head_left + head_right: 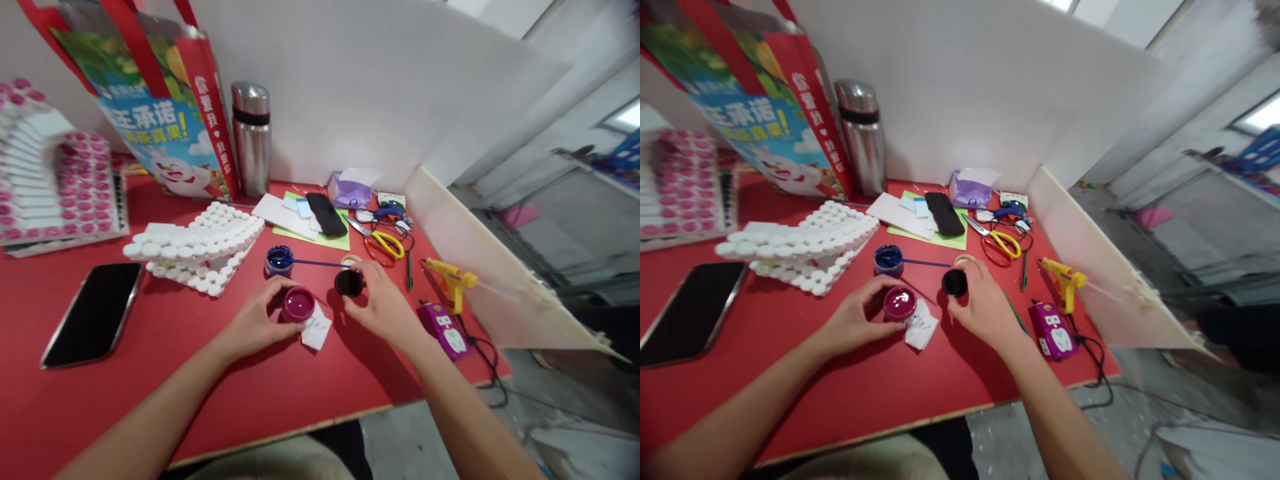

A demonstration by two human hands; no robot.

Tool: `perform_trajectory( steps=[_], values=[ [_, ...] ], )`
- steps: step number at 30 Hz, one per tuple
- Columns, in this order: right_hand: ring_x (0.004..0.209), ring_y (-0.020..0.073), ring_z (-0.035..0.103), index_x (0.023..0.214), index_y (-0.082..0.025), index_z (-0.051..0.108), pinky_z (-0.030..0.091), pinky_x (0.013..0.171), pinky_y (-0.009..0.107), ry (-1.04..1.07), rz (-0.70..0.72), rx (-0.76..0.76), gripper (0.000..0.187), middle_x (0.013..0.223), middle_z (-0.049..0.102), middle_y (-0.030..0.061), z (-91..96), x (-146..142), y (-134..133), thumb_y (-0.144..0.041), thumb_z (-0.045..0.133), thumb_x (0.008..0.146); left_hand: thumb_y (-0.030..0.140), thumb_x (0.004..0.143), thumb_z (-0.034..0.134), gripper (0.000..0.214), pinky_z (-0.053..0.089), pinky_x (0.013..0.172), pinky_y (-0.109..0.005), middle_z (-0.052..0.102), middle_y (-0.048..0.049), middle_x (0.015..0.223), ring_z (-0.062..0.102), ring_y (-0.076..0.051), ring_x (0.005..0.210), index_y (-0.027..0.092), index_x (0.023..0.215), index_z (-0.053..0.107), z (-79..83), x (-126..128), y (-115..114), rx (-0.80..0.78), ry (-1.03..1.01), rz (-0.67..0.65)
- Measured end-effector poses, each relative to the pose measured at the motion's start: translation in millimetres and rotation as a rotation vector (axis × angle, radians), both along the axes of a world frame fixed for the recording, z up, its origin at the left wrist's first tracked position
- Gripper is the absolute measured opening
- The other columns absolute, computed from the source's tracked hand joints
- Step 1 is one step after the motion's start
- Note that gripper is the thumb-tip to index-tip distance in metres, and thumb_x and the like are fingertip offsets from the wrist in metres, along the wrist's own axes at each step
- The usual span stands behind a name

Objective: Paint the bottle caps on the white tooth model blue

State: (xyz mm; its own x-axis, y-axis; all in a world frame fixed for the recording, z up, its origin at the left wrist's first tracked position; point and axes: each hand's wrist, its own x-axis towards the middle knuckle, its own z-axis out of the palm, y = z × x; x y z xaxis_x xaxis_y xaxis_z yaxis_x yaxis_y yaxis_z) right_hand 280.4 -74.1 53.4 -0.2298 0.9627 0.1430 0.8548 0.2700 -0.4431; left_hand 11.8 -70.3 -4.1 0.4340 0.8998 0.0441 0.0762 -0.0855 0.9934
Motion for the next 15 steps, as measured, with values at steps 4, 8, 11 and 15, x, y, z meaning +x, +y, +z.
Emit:
perform_trajectory(
  steps=[4,8,11,15],
  values=[
    [0.122,0.0330,0.066,0.122,-0.018,0.057,0.055,0.107,0.051,-0.007,0.053,-0.075,0.036,0.125,0.063,0.0158,11.1,-15,-22,-0.019,0.067,0.088,0.023,0.079,0.087,0.048,0.053,0.106,-0.044,0.067,-0.0090,0.125,0.068,-0.028,0.119,0.022,0.122,0.065,3.5,4,1,0.064,-0.009,-0.011],
    [0.112,0.0296,0.067,0.118,-0.018,0.059,0.059,0.100,0.047,-0.014,0.129,-0.142,0.031,0.123,0.060,0.0138,23.7,-33,-25,-0.021,0.073,0.090,0.023,0.080,0.086,0.044,0.053,0.103,-0.042,0.068,-0.0099,0.123,0.067,-0.027,0.116,0.020,0.119,0.067,8.6,6,1,0.104,0.021,-0.030],
    [0.114,0.0306,0.066,0.118,-0.017,0.061,0.059,0.101,0.049,-0.052,0.190,-0.146,0.034,0.122,0.060,0.0137,32.7,-39,-21,-0.027,0.079,0.091,0.024,0.081,0.085,0.042,0.053,0.102,-0.042,0.068,-0.0104,0.121,0.067,-0.027,0.113,0.019,0.119,0.067,9.5,6,2,0.127,0.018,-0.038],
    [0.122,0.0316,0.066,0.124,-0.014,0.060,0.060,0.102,0.048,-0.086,0.231,-0.177,0.046,0.135,0.060,0.0171,38.9,-43,-16,-0.028,0.086,0.088,0.026,0.081,0.085,0.042,0.053,0.100,-0.041,0.068,-0.0107,0.120,0.067,-0.027,0.111,0.019,0.119,0.068,8.6,4,2,0.149,0.023,-0.051]
  ],
)
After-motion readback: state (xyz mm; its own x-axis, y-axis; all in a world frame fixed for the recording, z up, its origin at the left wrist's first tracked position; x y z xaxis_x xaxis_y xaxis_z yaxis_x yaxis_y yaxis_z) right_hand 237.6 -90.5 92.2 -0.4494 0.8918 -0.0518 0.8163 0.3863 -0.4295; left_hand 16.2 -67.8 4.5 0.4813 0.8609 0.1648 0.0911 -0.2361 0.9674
